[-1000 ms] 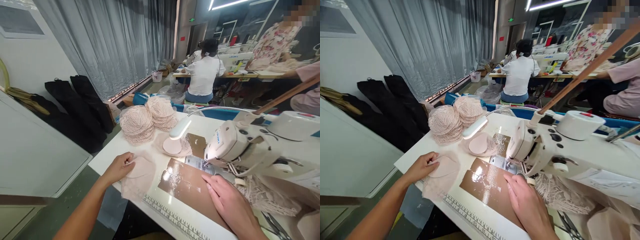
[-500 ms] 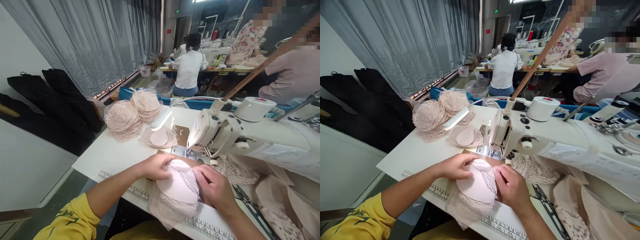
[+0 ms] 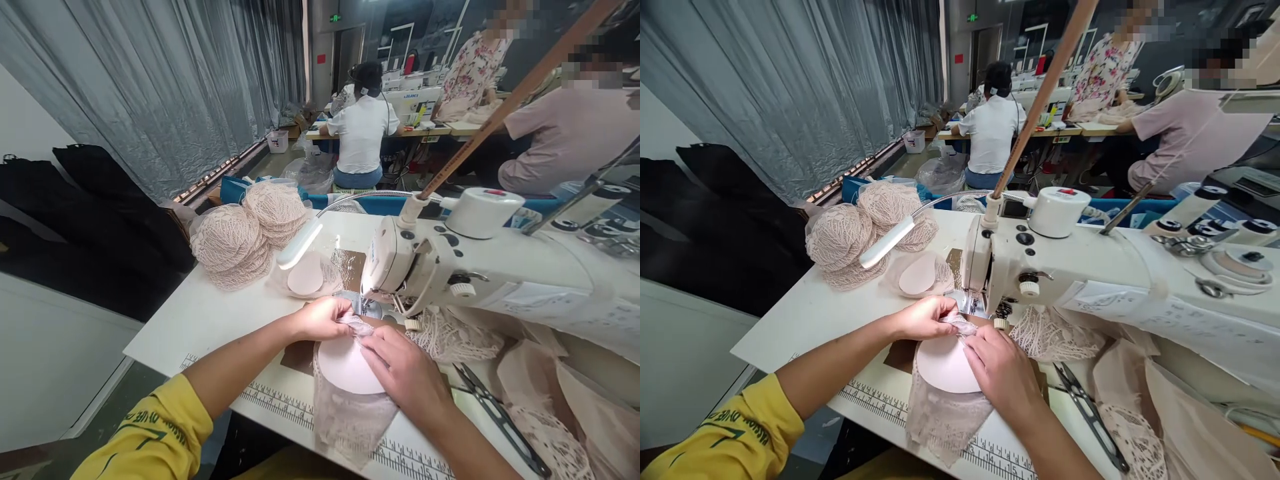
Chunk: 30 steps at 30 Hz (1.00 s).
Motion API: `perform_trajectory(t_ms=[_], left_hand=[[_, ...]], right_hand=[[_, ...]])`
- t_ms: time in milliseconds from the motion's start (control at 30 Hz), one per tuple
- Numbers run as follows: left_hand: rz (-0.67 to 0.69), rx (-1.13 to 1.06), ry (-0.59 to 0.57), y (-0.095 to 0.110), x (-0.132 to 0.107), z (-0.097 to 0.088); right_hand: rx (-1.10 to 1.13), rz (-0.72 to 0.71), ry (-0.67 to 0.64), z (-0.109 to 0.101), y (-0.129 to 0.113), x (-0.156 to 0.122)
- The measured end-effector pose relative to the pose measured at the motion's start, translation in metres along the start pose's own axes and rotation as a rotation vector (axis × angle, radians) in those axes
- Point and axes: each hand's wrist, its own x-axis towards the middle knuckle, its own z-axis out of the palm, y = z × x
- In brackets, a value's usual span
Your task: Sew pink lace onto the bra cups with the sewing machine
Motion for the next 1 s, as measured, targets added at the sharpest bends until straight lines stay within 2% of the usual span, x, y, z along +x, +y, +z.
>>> perform_trajectory(t_ms=[167, 300, 433, 567, 667, 767, 833, 933, 1000], left_hand=[[0.04, 0.169, 0.132, 0.004, 0.006, -0.008], [0.091, 0.267, 0.109, 0.005, 0.007, -0.006], [0.15, 0.365, 0.065, 0.006, 0.012, -0.001], [0.103, 0.499, 0.134, 0.012, 0.011, -0.007], [0.075, 0.589, 0.201, 0.026, 0.0, -0.01], [0.205, 0.692, 0.119, 0.035, -0.014, 0.002], [0.299, 0.746, 0.079, 0.033, -0.019, 0.015], [0.353, 0.795, 0.111, 0.021, -0.022, 0.03], [0.343, 0.812, 0.126, 0.014, -0.021, 0.032]], right_hand=[[-0.037, 0.025, -0.003, 0.005, 0.001, 0.0], [-0.058, 0.031, 0.021, 0.004, 0.001, 0.0], [-0.238, 0.004, 0.036, 0.003, 0.004, 0.003], [-0.344, -0.008, 0.006, 0.002, 0.004, 0.005], [-0.347, -0.002, 0.002, 0.002, 0.004, 0.006], [-0.341, 0.017, -0.02, 0.002, 0.004, 0.006], [-0.34, 0.013, -0.023, 0.002, 0.004, 0.007], [-0.347, 0.008, -0.011, 0.003, 0.006, 0.007], [-0.348, 0.017, -0.016, 0.003, 0.007, 0.008]])
